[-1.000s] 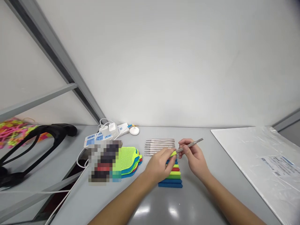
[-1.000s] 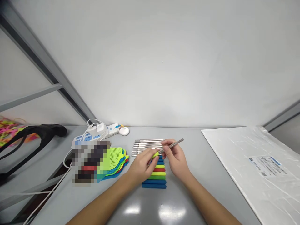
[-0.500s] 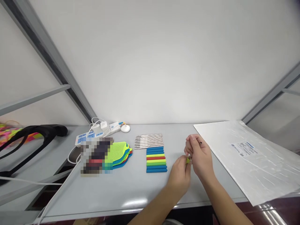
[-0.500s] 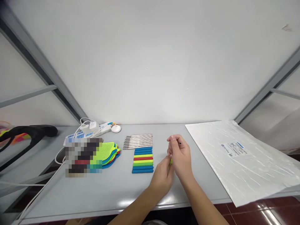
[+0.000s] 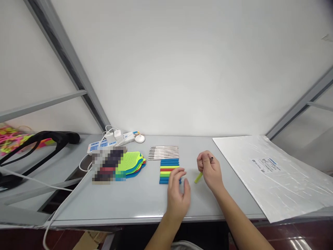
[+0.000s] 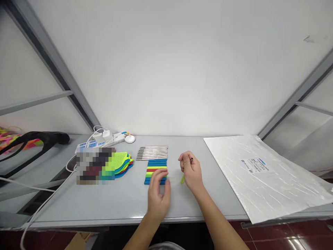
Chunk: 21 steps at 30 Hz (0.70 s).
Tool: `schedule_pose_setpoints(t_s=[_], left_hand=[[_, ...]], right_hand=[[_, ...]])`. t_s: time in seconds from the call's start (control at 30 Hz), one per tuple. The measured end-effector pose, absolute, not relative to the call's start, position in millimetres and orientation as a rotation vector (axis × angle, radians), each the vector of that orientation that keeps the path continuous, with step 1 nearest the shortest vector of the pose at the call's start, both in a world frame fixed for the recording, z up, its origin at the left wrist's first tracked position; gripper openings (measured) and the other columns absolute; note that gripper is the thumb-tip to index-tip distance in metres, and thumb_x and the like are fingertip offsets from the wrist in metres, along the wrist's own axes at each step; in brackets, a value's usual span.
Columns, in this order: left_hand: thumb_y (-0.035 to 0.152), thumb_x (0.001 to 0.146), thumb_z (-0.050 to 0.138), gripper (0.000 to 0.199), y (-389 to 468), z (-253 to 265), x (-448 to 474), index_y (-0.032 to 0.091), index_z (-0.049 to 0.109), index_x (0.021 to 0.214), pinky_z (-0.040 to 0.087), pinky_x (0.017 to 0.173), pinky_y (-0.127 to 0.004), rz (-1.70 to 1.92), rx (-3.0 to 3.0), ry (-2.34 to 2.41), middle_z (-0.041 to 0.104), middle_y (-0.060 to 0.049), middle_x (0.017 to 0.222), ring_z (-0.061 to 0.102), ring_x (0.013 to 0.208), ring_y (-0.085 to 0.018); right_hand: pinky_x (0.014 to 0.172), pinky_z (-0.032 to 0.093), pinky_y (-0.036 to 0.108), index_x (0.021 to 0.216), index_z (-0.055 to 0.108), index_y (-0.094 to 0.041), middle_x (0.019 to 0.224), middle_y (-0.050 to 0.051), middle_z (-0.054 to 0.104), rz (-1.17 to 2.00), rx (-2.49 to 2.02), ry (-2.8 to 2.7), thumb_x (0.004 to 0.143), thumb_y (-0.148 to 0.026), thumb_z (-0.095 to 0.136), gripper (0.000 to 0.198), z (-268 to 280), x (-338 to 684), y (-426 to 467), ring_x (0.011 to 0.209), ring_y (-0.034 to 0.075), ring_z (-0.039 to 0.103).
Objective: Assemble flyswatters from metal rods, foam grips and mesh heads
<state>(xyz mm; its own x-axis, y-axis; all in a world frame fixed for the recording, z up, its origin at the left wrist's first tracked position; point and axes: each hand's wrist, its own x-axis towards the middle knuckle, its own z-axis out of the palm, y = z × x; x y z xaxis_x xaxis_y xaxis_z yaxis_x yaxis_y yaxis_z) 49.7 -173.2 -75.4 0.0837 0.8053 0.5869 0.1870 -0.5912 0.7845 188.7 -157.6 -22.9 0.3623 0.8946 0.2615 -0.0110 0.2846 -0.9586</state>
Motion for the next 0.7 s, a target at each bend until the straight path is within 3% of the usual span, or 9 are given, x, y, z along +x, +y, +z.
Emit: schedule_pose_setpoints(t_s=[0.2,0.47,0.7], left_hand=[[0.018,0.092,0.05,0.011,-155,-73,13,0.021,0.059,0.097,0.049,0.091,-0.039,1.702,1.728,1.151,0.057,-0.008,0.106,0.058,0.103,-0.022],[0.017,0.088,0.054,0.008,-129,-78,-37,0.02,0.061,0.092,0.045,0.093,-0.041,1.82,1.727,1.403,0.059,-0.006,0.102,0.058,0.1,-0.022],[0.019,0.089,0.055,0.008,-103,-71,-83,0.02,0.062,0.092,0.042,0.093,-0.043,1.618,2.035,1.714,0.063,-0.008,0.099,0.057,0.1,-0.024]], right_hand=[[0.05,0.029,0.025,0.079,0.052,-0.023,0.056,-0.007,0.032,0.82,-1.128,-1.097,0.096,-0.053,0.043,0.036,-31,191,-160,0.051,0.011,0.03],[0.055,0.031,0.026,0.078,0.053,-0.023,0.059,-0.005,0.035,0.851,-1.214,-1.15,0.099,-0.046,0.041,0.034,-43,196,-169,0.058,0.013,0.037],[0.06,0.037,0.026,0.078,0.054,-0.023,0.068,-0.002,0.049,0.897,-1.408,-1.31,0.099,-0.044,0.04,0.033,-53,195,-177,0.065,0.014,0.047]])
